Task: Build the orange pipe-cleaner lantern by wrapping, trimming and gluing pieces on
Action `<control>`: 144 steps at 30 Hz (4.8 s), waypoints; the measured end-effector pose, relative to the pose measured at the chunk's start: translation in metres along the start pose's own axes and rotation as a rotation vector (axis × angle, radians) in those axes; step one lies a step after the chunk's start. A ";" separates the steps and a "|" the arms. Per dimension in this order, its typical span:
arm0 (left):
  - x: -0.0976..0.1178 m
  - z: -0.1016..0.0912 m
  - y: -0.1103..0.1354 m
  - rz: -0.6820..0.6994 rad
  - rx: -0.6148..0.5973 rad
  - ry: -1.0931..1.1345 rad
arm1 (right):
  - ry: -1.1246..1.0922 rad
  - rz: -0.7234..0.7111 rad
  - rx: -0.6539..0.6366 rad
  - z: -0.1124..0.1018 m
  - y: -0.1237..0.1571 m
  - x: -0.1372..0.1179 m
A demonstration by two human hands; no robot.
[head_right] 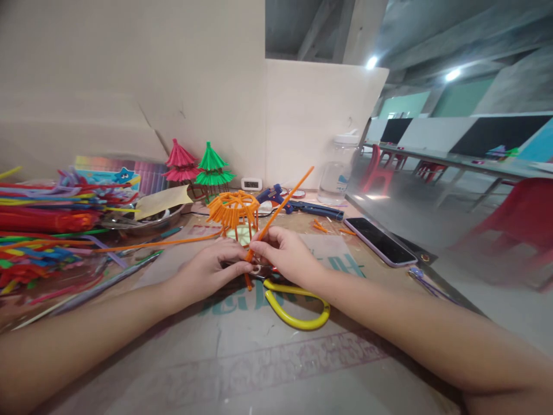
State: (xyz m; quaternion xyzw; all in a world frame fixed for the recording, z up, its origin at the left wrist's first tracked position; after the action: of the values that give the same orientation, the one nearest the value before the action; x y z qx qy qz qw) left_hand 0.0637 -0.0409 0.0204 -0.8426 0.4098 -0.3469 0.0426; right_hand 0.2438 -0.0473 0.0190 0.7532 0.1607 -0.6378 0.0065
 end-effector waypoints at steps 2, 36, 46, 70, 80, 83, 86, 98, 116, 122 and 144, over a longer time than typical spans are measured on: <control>0.000 0.000 0.000 0.004 -0.001 0.007 | 0.008 0.008 -0.004 0.000 0.000 0.000; 0.001 -0.002 -0.002 -0.067 -0.034 0.118 | -0.036 0.094 -0.096 0.004 0.003 0.002; 0.005 -0.002 -0.002 -0.175 0.036 0.266 | 0.032 0.102 0.024 -0.003 0.001 0.004; 0.007 -0.005 -0.003 -0.188 0.033 0.159 | -0.044 0.063 -0.016 -0.001 0.000 0.002; 0.000 0.003 0.002 -0.041 0.079 -0.059 | 0.040 0.029 0.017 -0.002 0.001 0.000; -0.001 0.002 0.002 -0.030 0.095 -0.085 | 0.029 0.039 -0.028 -0.001 0.001 0.002; -0.002 0.000 0.002 -0.017 0.092 -0.091 | 0.022 0.045 -0.054 -0.001 0.001 0.003; -0.002 -0.001 0.001 -0.021 0.058 -0.107 | 0.139 0.059 -0.005 -0.001 0.002 0.001; 0.002 -0.002 0.001 -0.092 0.081 -0.004 | 0.173 0.049 -0.017 0.002 0.002 0.002; 0.000 -0.001 0.000 -0.150 0.058 0.007 | 0.152 0.110 -0.011 0.003 0.001 0.002; -0.001 -0.002 0.000 -0.146 0.076 0.023 | 0.107 0.028 0.057 0.005 -0.002 0.005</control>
State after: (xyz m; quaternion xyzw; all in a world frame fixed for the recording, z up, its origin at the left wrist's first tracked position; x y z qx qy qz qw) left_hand 0.0624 -0.0394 0.0210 -0.8640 0.3342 -0.3740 0.0441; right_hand 0.2394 -0.0453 0.0133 0.7882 0.1321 -0.6009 -0.0146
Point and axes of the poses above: each hand's wrist, its own y-axis away from the middle knuckle, its own z-axis out of the palm, x = y × z, the point moved 1 cm from there along -y, towards the middle knuckle
